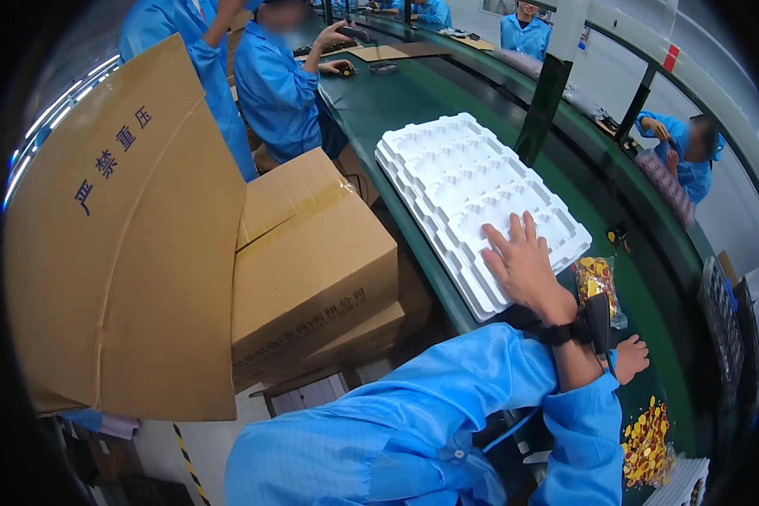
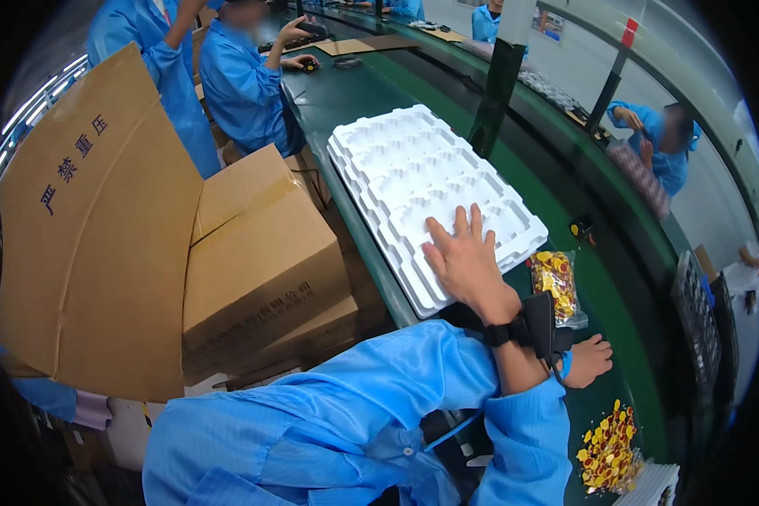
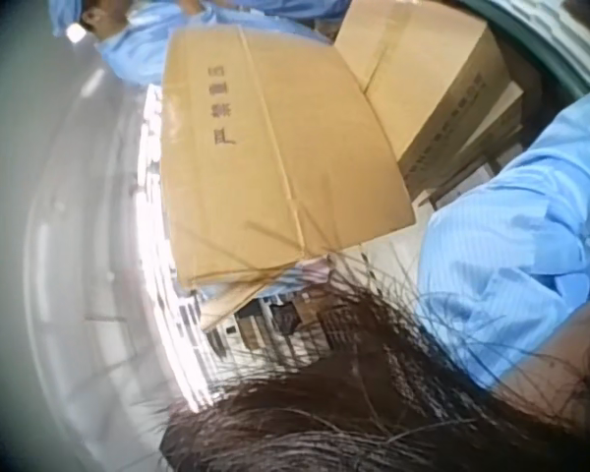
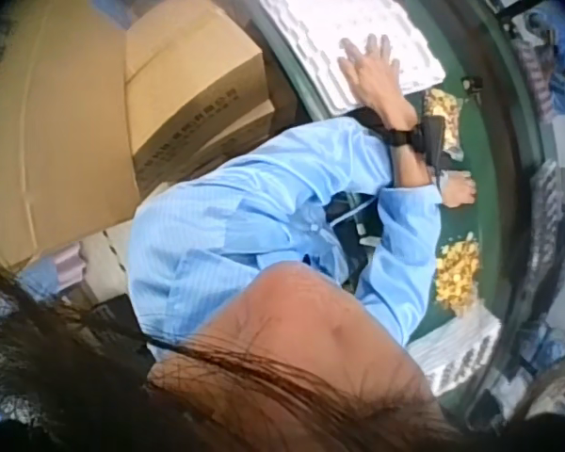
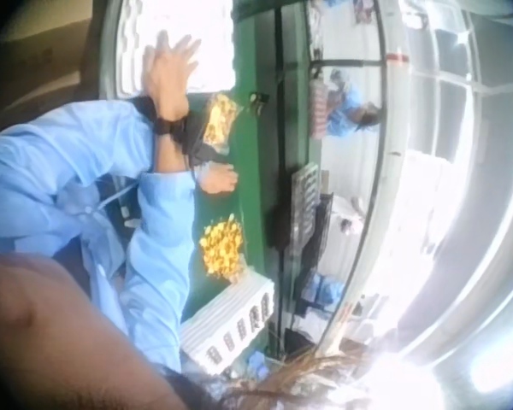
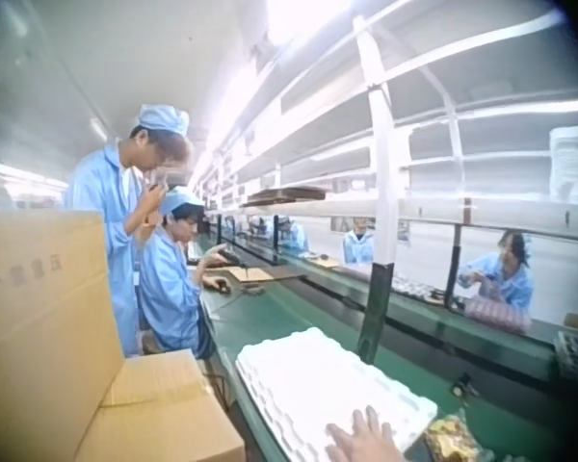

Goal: Assembling small plastic components by attaching yellow and red circular pieces to a black plastic housing.

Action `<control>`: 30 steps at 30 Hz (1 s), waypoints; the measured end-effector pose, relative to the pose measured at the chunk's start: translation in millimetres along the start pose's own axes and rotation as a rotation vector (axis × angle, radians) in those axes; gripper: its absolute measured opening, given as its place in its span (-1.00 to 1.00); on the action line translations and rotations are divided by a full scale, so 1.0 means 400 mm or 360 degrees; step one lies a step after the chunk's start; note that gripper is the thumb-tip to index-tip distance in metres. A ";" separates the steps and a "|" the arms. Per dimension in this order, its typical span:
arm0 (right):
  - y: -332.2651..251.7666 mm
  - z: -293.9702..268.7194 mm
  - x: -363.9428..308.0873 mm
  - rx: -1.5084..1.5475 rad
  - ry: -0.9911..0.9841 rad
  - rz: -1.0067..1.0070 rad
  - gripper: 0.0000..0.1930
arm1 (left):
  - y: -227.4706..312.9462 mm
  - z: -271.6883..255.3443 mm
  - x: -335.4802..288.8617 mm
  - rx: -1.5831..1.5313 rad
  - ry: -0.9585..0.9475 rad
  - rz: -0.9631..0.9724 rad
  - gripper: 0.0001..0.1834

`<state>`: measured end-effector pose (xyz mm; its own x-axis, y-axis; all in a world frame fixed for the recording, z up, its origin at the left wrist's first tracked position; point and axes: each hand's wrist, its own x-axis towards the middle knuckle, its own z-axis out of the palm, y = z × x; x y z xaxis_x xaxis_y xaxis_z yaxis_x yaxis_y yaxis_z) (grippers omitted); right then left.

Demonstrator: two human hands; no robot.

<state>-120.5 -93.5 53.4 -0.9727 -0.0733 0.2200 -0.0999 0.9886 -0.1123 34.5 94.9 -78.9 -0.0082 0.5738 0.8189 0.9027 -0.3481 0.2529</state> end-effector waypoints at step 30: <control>-0.038 -0.001 0.000 0.0040 0.0052 -0.0072 -0.58 | -0.020 -0.064 0.008 -0.0057 -0.0396 0.0022 -0.70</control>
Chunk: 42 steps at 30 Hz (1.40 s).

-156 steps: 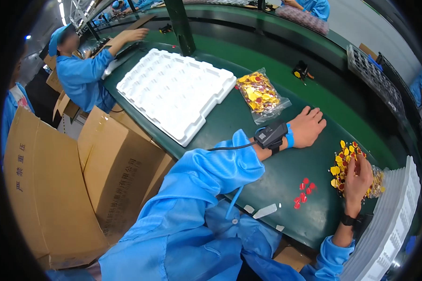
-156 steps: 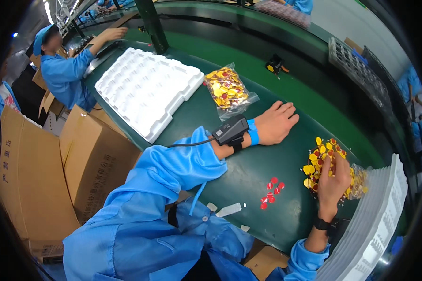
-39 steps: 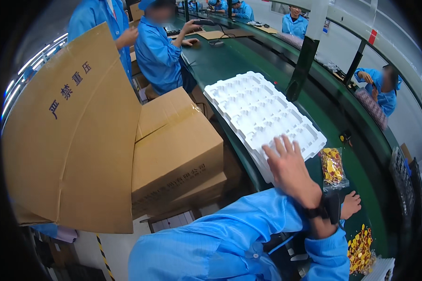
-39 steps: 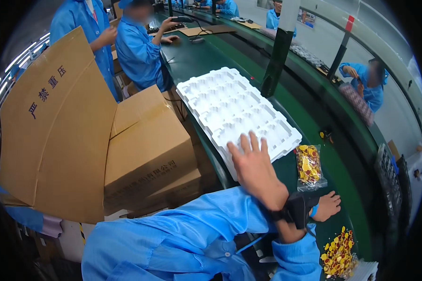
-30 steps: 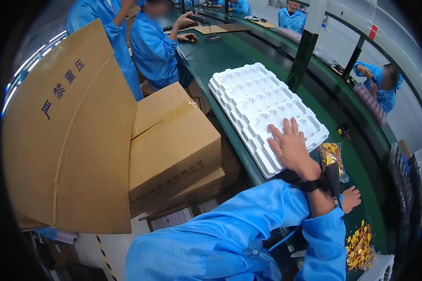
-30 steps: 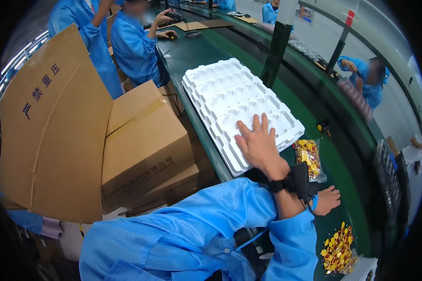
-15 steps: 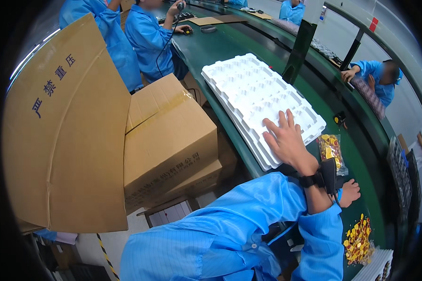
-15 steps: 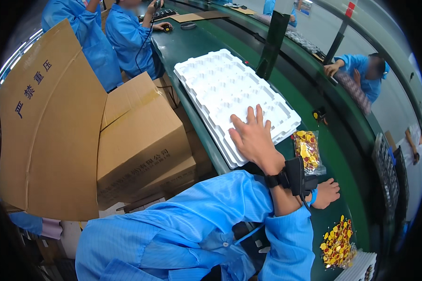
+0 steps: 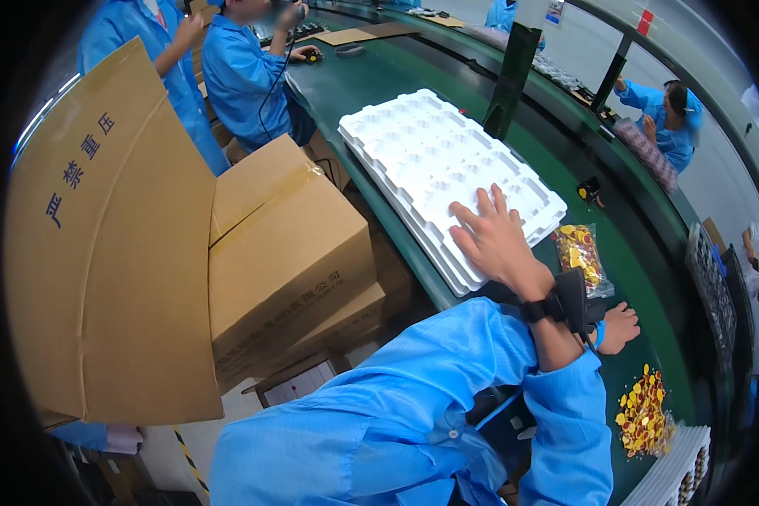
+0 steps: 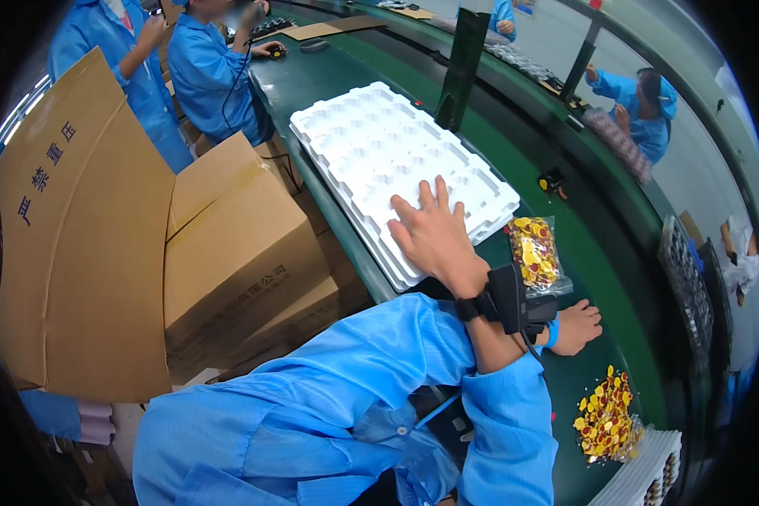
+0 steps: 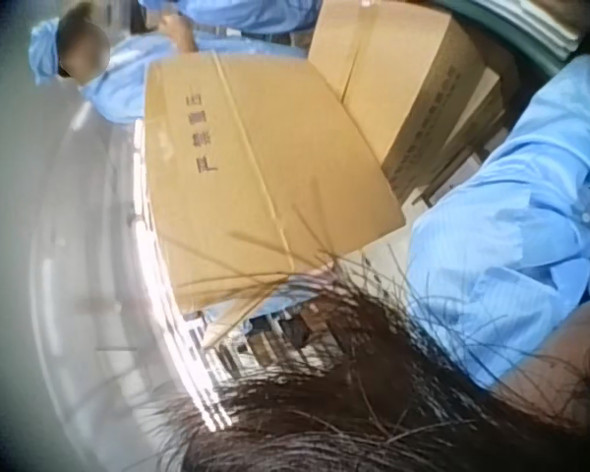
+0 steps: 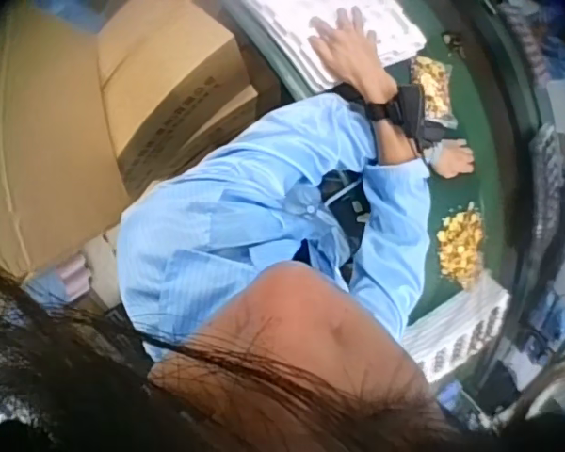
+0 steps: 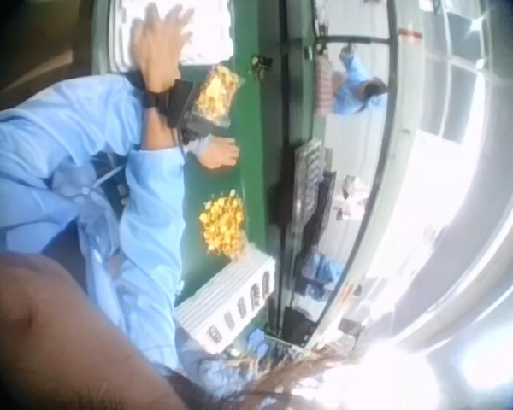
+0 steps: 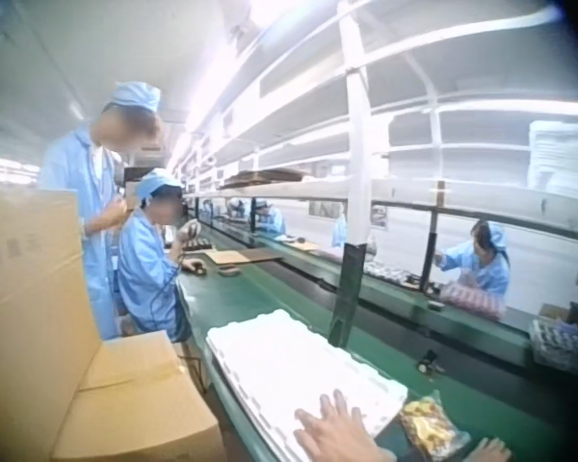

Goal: Assembling small plastic components by attaching yellow and red circular pieces to a black plastic housing.

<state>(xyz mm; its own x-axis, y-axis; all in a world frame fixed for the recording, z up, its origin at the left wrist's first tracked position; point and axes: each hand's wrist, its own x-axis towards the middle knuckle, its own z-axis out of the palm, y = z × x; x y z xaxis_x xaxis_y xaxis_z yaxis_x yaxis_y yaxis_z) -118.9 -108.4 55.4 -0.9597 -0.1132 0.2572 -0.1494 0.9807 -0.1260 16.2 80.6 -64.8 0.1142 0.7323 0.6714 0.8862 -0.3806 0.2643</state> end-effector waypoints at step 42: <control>-0.081 -0.121 -0.177 -0.0236 0.0573 -0.0042 -0.65 | 0.000 -0.134 0.010 -0.0140 -0.0112 0.0352 -0.76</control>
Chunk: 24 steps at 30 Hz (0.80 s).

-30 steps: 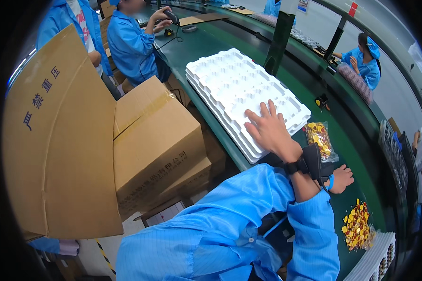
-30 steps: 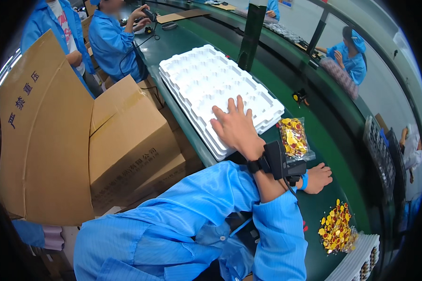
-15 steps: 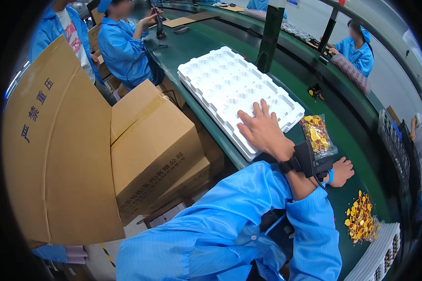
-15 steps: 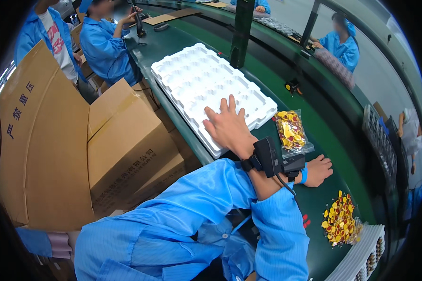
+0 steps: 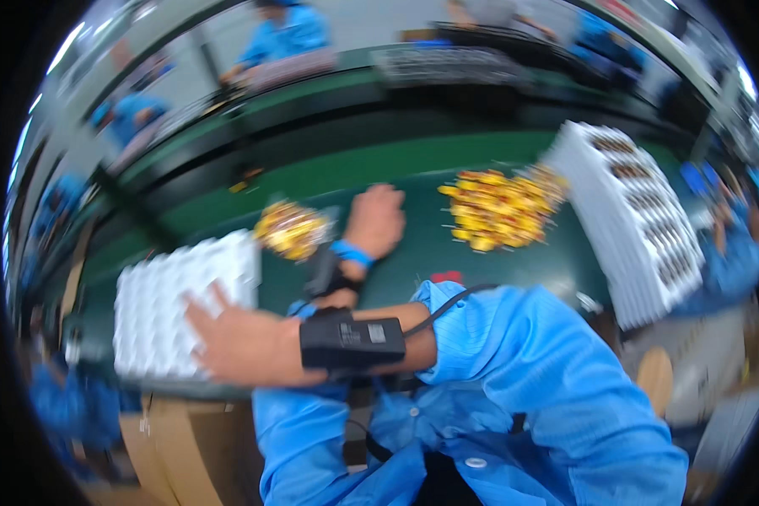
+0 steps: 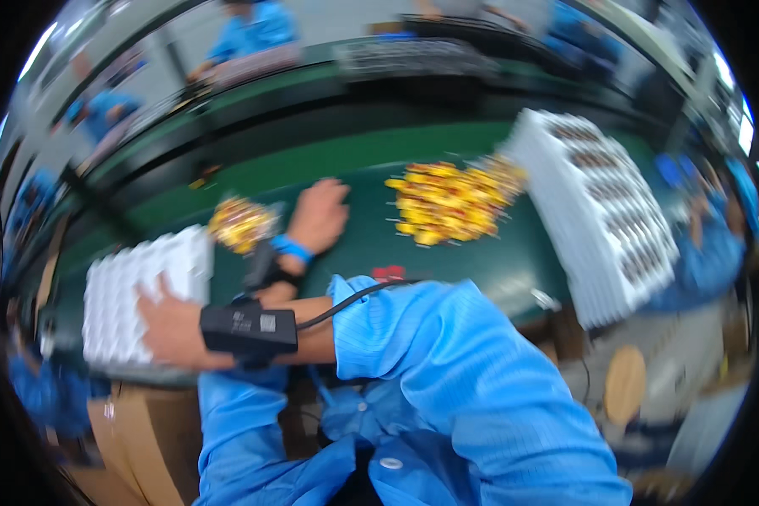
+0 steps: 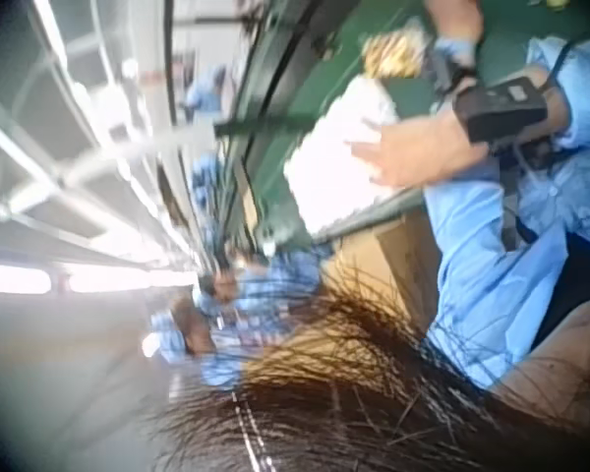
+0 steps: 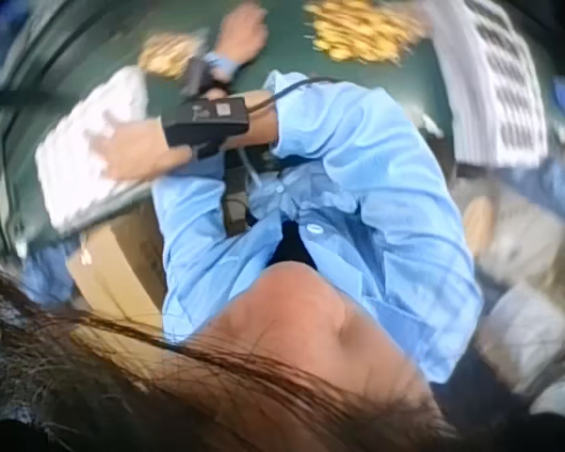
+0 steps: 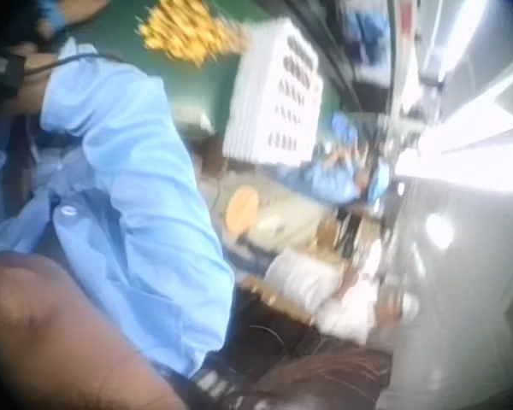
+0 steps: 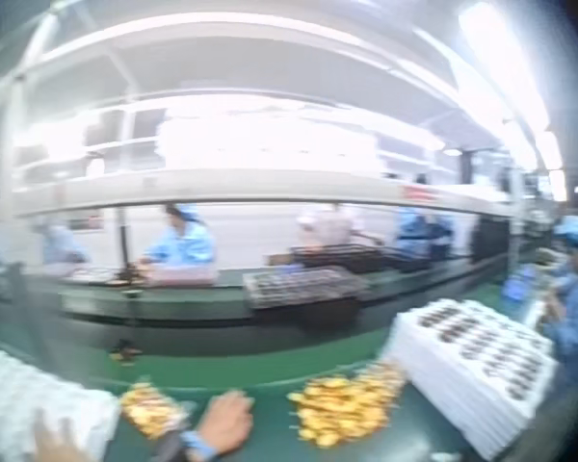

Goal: Assembling small plastic components by attaching yellow and red circular pieces to a black plastic housing.

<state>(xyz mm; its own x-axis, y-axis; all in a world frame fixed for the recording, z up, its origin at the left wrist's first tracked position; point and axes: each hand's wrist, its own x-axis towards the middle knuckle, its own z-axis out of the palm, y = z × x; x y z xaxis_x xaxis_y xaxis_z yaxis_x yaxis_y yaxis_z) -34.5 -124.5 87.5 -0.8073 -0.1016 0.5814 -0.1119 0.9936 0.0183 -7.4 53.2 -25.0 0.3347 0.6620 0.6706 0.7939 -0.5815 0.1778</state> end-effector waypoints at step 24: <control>0.421 -0.431 -0.882 -0.0649 0.1171 0.1495 -0.94 | 0.064 0.007 0.038 0.0022 -0.0348 -0.0061 -0.59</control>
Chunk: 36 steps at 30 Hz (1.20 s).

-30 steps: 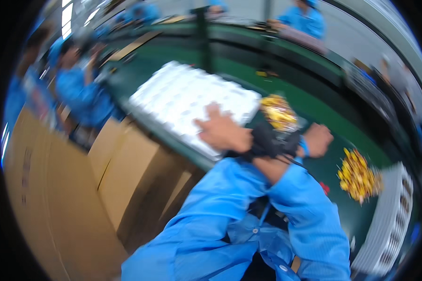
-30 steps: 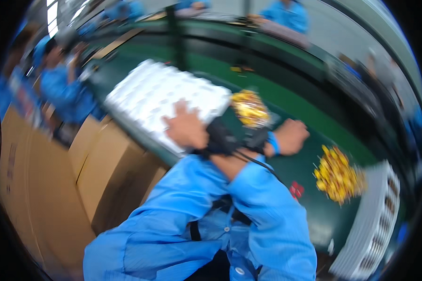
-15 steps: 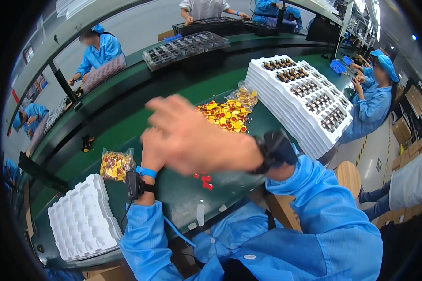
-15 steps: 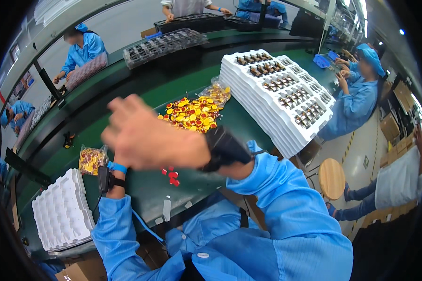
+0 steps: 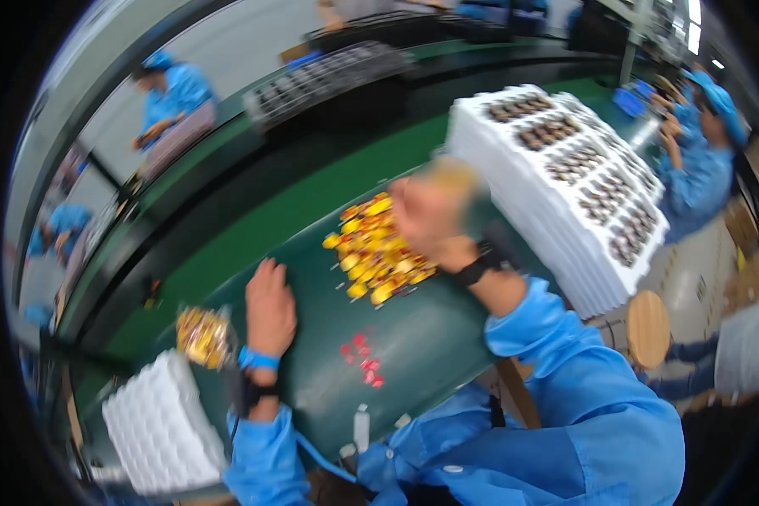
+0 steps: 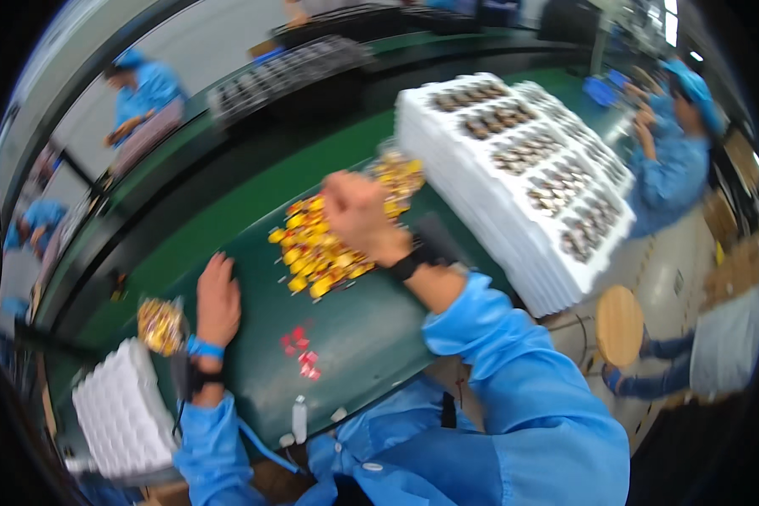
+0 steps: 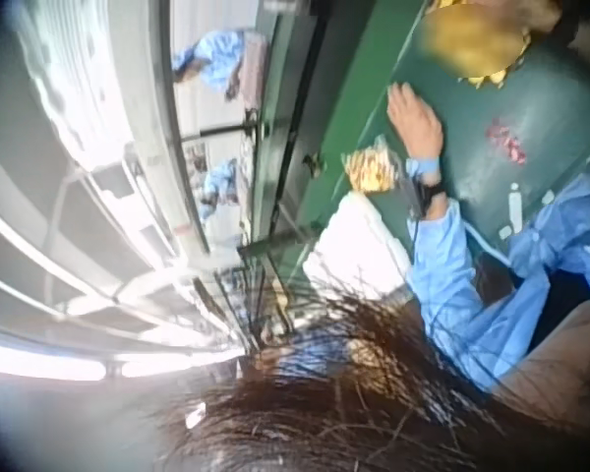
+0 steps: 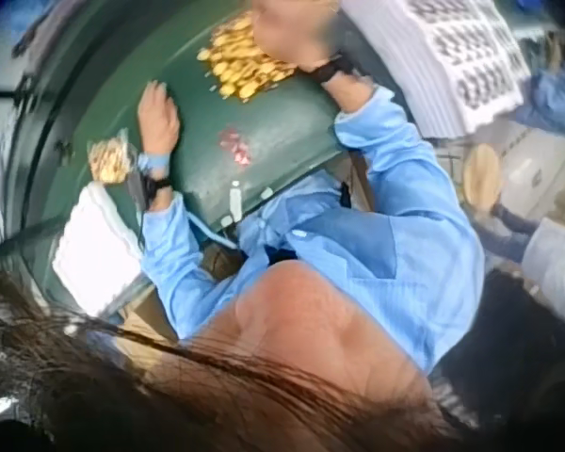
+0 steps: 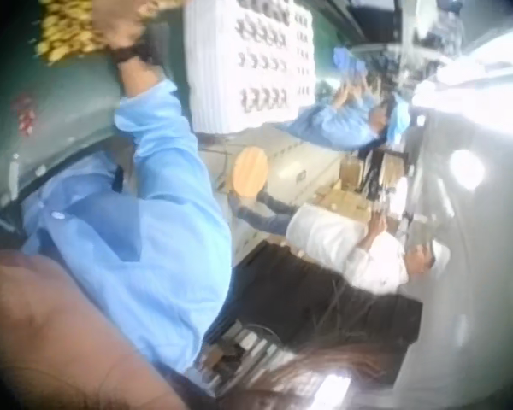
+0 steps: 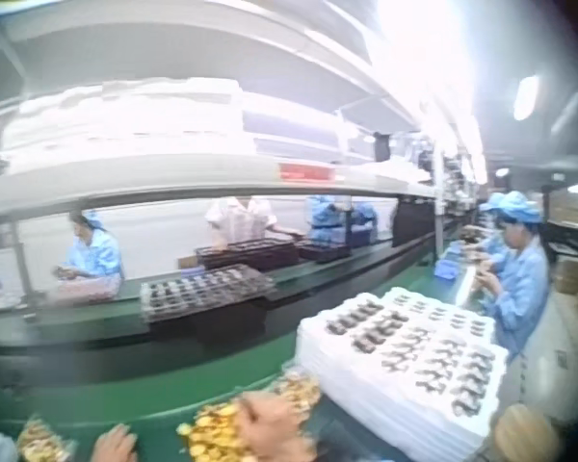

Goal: Assembling small plastic components by attaching yellow and red circular pieces to a black plastic housing.

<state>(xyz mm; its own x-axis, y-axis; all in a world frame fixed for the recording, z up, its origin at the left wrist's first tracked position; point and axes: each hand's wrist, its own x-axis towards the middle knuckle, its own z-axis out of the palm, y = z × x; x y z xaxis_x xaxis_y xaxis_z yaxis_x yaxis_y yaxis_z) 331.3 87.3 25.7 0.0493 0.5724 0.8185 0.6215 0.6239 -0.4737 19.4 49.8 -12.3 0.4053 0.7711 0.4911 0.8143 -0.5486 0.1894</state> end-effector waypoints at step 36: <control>-0.188 0.098 -0.100 0.2836 -0.1356 0.1058 -0.58 | 0.206 -0.053 -0.070 -0.1674 -0.0068 -0.0659 -0.46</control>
<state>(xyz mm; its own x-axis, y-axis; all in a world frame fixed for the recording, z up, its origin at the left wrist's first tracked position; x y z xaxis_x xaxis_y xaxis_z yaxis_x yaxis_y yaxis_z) 252.0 38.5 15.6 -0.7181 0.5969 0.3578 -0.6200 -0.3152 -0.7185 66.5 -24.0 7.6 0.2160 0.9559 0.1989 0.1434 -0.2325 0.9620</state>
